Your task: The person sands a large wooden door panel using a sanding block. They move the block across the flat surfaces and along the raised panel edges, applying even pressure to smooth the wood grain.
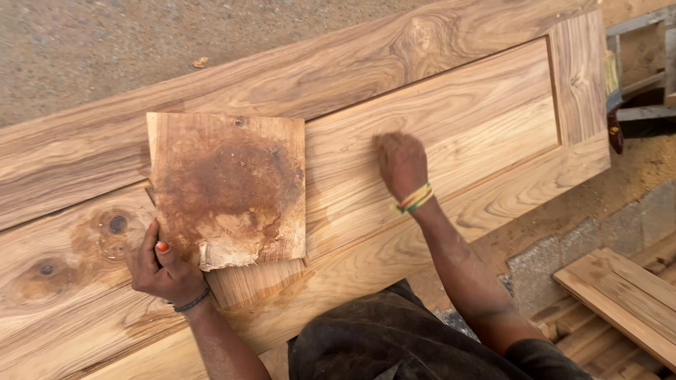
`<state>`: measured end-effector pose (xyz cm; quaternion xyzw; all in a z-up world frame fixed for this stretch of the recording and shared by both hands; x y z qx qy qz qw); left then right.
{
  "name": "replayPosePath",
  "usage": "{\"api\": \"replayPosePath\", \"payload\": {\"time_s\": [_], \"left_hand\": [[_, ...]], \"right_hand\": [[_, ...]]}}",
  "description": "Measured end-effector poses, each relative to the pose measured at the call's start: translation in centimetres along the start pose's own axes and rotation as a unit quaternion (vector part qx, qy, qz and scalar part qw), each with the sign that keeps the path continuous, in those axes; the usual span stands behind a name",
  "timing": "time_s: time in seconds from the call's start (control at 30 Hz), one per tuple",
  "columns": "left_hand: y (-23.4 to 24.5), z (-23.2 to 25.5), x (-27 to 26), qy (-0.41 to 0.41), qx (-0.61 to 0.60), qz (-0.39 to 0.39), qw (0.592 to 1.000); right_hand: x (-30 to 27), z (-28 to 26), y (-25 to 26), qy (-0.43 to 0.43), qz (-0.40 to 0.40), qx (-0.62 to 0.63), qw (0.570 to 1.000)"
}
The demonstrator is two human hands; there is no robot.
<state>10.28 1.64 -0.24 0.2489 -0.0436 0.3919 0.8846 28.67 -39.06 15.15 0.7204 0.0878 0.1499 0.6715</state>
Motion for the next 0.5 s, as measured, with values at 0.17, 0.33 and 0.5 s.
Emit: {"api": "replayPosePath", "payload": {"time_s": [0.17, 0.33, 0.5], "left_hand": [[-0.4, -0.1, 0.6, -0.012, -0.010, -0.003, 1.000], [0.5, 1.4, 0.8, -0.022, -0.031, -0.009, 0.999], [0.5, 1.9, 1.0, 0.008, -0.022, -0.005, 1.000]], "right_hand": [[-1.6, -2.2, 1.6, 0.011, -0.089, 0.081, 0.993], [-3.1, 1.5, 5.4, 0.097, 0.012, 0.145, 0.985], [-3.8, 5.2, 6.3, 0.110, 0.053, 0.066, 0.990]]}}
Point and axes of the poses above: each hand's wrist, its own x-axis towards the middle knuckle, its own y-axis out of the back of the hand, z = x × y, the point moved 5 cm from there along x, towards the middle knuckle, and after that the axes turned 5 degrees about -z, right-handed, at the moved point
